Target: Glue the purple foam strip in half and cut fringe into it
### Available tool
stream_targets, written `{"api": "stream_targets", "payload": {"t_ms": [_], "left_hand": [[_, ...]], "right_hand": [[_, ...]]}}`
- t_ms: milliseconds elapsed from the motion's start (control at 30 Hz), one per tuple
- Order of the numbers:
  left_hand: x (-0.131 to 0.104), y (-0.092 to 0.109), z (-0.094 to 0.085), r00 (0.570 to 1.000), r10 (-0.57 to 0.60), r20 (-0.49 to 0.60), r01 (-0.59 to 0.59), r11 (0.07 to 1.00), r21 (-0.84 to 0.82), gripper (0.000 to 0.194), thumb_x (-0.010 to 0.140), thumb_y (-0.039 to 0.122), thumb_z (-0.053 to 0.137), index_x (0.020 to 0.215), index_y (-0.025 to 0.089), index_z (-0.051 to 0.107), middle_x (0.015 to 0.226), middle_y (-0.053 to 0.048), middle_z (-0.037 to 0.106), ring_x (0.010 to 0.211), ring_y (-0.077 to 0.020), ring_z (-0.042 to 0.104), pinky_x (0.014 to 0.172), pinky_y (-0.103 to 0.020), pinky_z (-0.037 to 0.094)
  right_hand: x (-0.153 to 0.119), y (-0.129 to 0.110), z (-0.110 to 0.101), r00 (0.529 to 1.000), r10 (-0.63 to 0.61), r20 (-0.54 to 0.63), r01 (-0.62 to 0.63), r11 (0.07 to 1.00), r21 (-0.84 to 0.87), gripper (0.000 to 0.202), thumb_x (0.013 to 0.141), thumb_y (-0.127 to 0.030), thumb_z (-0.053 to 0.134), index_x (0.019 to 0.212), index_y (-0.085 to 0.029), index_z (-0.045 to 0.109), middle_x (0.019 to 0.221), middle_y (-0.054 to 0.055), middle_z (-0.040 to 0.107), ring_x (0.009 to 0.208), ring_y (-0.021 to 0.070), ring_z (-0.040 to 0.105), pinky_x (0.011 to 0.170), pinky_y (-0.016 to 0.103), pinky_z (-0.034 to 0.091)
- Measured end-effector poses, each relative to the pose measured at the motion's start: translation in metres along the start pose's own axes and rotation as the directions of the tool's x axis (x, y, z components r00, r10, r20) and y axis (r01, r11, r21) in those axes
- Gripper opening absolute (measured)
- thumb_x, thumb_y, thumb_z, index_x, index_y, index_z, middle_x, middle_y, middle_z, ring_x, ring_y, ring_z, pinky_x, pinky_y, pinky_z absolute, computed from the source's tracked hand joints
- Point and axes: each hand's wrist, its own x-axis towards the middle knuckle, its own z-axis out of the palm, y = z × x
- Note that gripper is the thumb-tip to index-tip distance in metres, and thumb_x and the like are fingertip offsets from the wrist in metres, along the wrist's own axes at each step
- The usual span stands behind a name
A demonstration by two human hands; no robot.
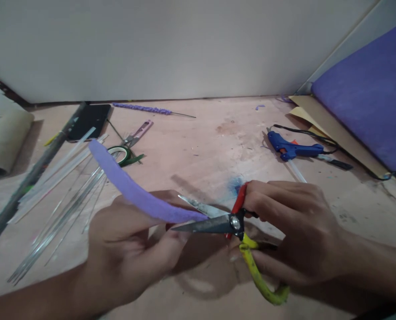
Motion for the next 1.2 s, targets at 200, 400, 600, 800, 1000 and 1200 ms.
{"api": "stream_targets", "payload": {"t_ms": [200,400,600,800,1000,1200], "left_hand": [[0.005,0.007,0.006,0.998,-0.034,-0.058,0.034,0.999,0.007,0.019,0.094,0.019,0.081,0.079,0.030,0.088,0.068,0.000,0.081,0.063,-0.0206,0.079,0.062,-0.030,0.067],[0.007,0.007,0.003,0.999,-0.049,-0.004,0.049,0.998,0.029,0.021,0.095,0.025,0.081,0.074,0.027,0.083,0.062,-0.002,0.077,0.057,-0.0191,0.075,0.055,-0.027,0.063],[-0.004,-0.003,-0.001,0.991,-0.089,0.098,0.093,0.995,-0.036,0.021,0.103,0.037,0.082,0.085,0.027,0.086,0.074,-0.004,0.082,0.066,-0.0210,0.076,0.067,-0.034,0.069],[0.003,0.008,0.003,0.999,-0.046,0.018,0.047,0.998,-0.040,0.021,0.099,0.023,0.083,0.081,0.030,0.090,0.067,0.001,0.077,0.053,-0.0136,0.067,0.049,-0.023,0.054],[0.001,0.010,0.004,0.990,-0.109,-0.085,0.108,0.994,-0.015,0.015,0.097,0.024,0.084,0.088,0.031,0.094,0.072,0.002,0.083,0.052,-0.0131,0.066,0.048,-0.023,0.052],[0.025,-0.007,-0.015,0.873,-0.344,0.345,0.318,0.939,0.133,0.027,0.092,0.029,0.052,0.066,0.023,0.052,0.057,0.003,0.049,0.049,-0.0129,0.046,0.046,-0.024,0.038]], "right_hand": [[-0.001,0.001,0.001,1.000,-0.008,-0.018,0.008,1.000,-0.010,0.017,0.108,-0.035,0.067,0.105,-0.027,0.052,0.089,-0.001,0.073,0.064,0.0155,0.060,0.061,0.033,0.044],[-0.003,0.002,0.001,1.000,-0.017,-0.003,0.017,1.000,-0.018,0.021,0.111,-0.038,0.068,0.102,-0.026,0.053,0.087,0.001,0.073,0.063,0.0166,0.061,0.060,0.034,0.044],[0.000,0.001,0.002,0.997,-0.063,-0.034,0.060,0.996,-0.067,0.024,0.116,-0.038,0.065,0.098,-0.025,0.055,0.078,-0.002,0.068,0.057,0.0144,0.057,0.055,0.036,0.037],[-0.003,0.000,0.003,0.999,-0.004,-0.032,0.005,1.000,0.031,0.029,0.122,-0.035,0.060,0.095,-0.026,0.054,0.075,-0.002,0.067,0.056,0.0132,0.056,0.054,0.035,0.036],[0.005,0.016,-0.004,0.954,0.273,-0.122,-0.260,0.959,0.116,0.035,0.115,-0.037,0.071,0.086,-0.026,0.055,0.071,-0.004,0.062,0.059,0.0140,0.056,0.056,0.030,0.041],[0.011,0.066,-0.002,0.830,0.542,0.130,-0.518,0.836,-0.183,0.042,0.109,-0.055,0.070,0.082,-0.024,0.064,0.076,0.007,0.072,0.063,0.0223,0.060,0.058,0.037,0.036]]}}
